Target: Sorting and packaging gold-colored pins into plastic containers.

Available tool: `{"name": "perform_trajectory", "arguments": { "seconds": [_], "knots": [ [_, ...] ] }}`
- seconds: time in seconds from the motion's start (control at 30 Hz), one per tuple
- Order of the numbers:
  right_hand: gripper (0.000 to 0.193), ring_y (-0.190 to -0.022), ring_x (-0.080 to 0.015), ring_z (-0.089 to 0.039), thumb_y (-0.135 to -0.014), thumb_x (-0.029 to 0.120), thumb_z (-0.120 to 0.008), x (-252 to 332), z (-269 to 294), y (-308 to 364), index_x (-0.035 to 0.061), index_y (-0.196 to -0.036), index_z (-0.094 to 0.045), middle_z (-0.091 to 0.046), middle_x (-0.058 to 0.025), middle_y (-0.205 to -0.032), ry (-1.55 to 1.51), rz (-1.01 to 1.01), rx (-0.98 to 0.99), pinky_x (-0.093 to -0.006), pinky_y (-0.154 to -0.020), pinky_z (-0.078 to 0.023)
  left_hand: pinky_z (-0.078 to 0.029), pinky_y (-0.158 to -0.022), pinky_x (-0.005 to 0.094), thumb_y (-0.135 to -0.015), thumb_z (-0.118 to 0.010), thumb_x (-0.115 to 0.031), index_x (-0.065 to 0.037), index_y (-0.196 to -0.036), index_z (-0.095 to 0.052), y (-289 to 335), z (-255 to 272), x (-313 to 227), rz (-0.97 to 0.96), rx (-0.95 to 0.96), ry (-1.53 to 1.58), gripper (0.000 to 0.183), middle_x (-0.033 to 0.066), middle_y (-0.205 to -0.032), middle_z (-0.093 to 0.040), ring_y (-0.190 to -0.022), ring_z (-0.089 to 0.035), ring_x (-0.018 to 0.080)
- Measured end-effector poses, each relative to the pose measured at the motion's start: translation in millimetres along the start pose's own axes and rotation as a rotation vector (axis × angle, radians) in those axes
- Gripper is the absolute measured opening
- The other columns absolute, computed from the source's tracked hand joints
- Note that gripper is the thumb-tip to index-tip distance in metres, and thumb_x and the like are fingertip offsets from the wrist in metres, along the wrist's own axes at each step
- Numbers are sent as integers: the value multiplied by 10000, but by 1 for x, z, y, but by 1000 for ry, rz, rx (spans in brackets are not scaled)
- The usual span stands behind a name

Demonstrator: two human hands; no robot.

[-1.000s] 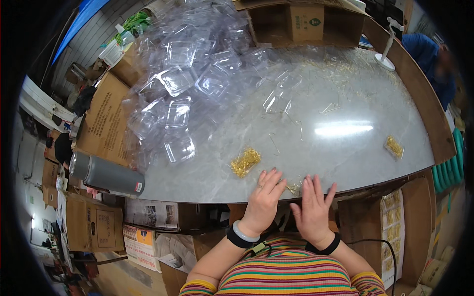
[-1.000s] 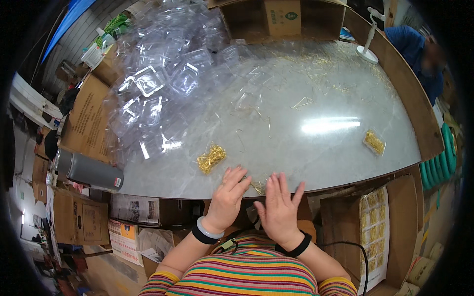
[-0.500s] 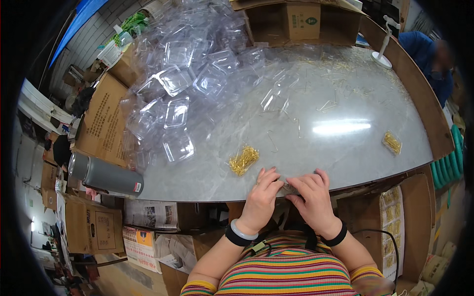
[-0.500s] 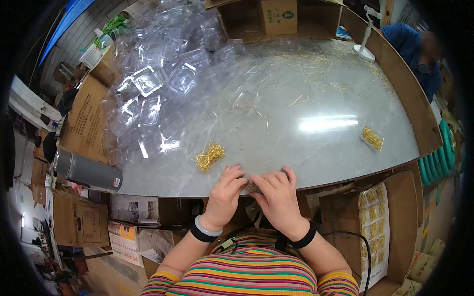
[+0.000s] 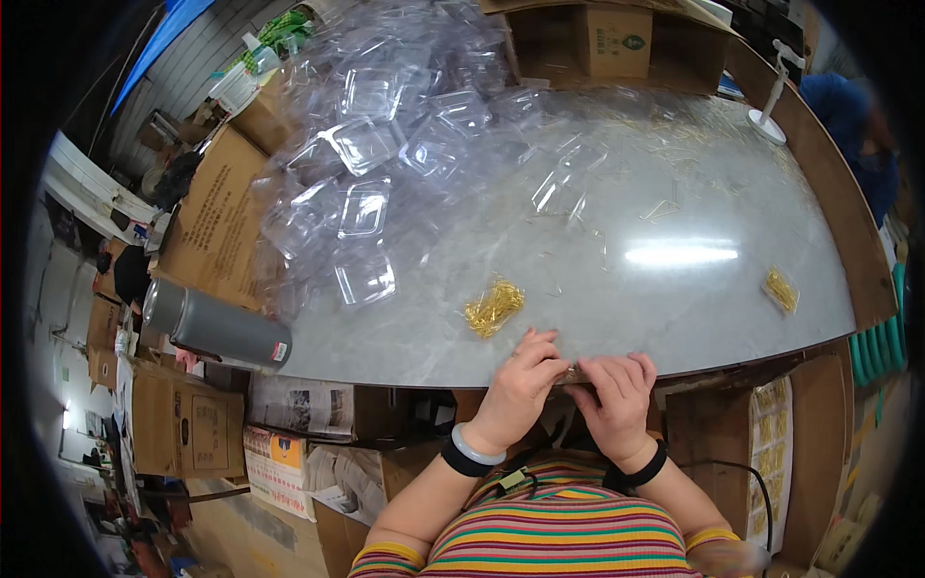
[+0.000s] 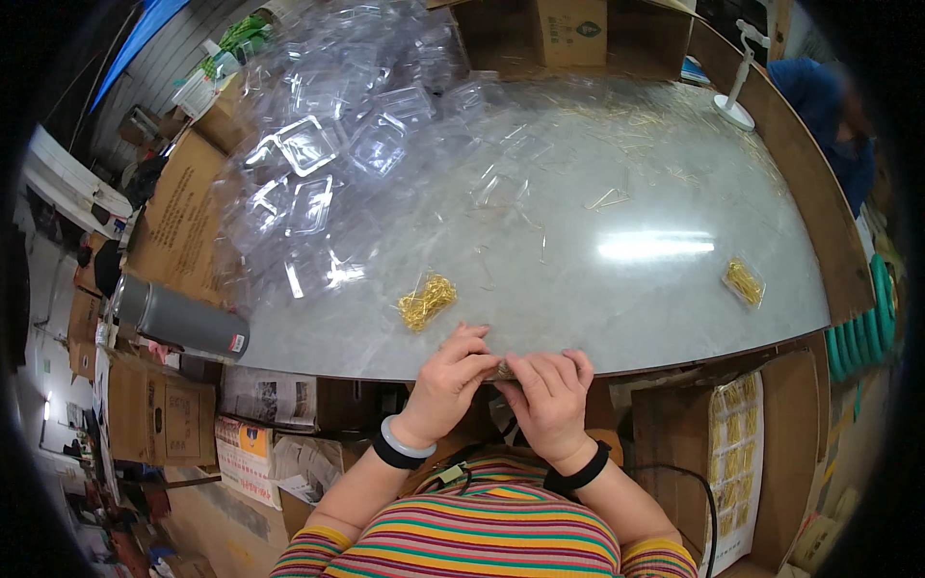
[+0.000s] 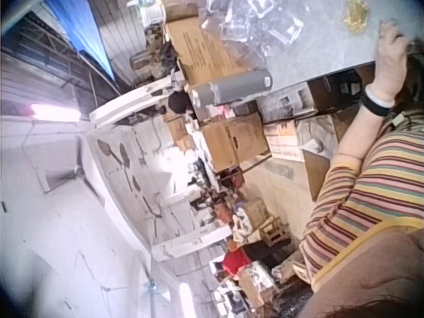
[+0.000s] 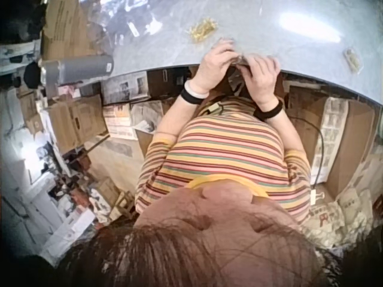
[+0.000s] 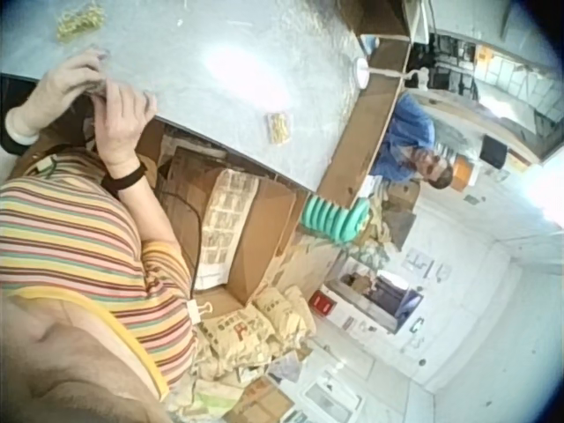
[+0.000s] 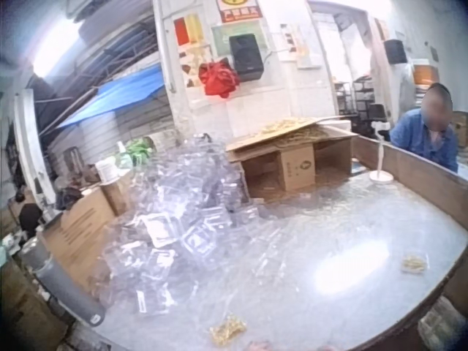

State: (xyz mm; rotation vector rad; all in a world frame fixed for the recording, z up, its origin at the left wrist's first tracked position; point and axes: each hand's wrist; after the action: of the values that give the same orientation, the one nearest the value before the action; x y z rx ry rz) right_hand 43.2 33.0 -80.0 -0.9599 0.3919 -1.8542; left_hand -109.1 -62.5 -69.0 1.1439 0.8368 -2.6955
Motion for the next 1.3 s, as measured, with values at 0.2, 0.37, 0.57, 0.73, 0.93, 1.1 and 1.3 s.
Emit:
{"name": "perform_trajectory", "arguments": {
  "seconds": [0.2, 0.37, 0.57, 0.73, 0.93, 1.1, 1.3],
  "knots": [
    [382, -966, -176, -622, -741, 130, -813, -15, 0, 4, 125, -1106, -700, -699, 12, -1070, 5, 164, 28, -442, -963, -405, -446, -1104, 545, -822, -702, 55, 11, -945, -672, 3, 4, -1, -47, 38, -17, 134, 133, -958, -605, -1111, -636, 354],
    [364, -945, -176, -619, -735, 125, -814, -15, -3, -3, 127, -1082, -705, -700, 23, -1019, 6, 201, -5, -425, -945, -420, -456, -1099, 537, -817, -708, 51, 11, -946, -661, 2, 5, 1, -80, 35, -25, 143, 133, -969, -601, -1109, -634, 355],
    [299, -875, -177, -618, -712, 117, -840, -18, -7, -3, 128, -985, -717, -695, 31, -915, 3, 248, -40, -412, -885, -441, -462, -1098, 532, -814, -710, 57, 10, -942, -652, 2, 4, 1, -84, 33, -22, 148, 132, -973, -600, -1110, -635, 354],
    [232, -828, -141, -620, -752, 131, -801, -19, -7, -6, 146, -964, -709, -696, 52, -894, -3, 264, -70, -379, -861, -450, -455, -1104, 533, -823, -706, 57, 11, -953, -656, 4, 4, 2, -84, 32, -12, 147, 133, -961, -614, -1095, -644, 355],
    [213, -817, -152, -617, -754, 112, -779, -18, -8, -9, 140, -952, -705, -685, 40, -868, -1, 290, -79, -378, -860, -452, -456, -1102, 509, -845, -705, 35, 10, -1028, -656, 5, 2, 1, -16, -14, 21, 191, 162, -1039, -658, -1081, -646, 365],
    [170, -786, -190, -605, -758, 97, -769, -18, -4, -12, 125, -907, -693, -665, 13, -825, -6, 204, -92, -387, -854, -454, -481, -1053, 475, -856, -715, -8, -9, -1162, -653, 5, 20, -18, 154, -52, 50, 311, 196, -1192, -638, -1146, -622, 371],
    [165, -773, -217, -601, -756, 59, -792, -19, 1, -17, 109, -874, -688, -658, -7, -798, -42, 57, -171, -389, -843, -445, -315, -1165, 534, -925, -667, -117, 40, -1387, -489, -9, 36, 1, 188, -205, -594, 519, 252, -1424, -475, -1383, -413, 426]
  ]
}}
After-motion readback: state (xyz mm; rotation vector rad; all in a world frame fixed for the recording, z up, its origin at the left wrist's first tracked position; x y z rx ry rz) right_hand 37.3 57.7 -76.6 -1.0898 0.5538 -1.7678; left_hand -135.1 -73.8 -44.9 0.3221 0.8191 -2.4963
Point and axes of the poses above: each hand's wrist, its own y-axis away from the middle knuckle, its own z-axis out of the back of the hand, x = y × z
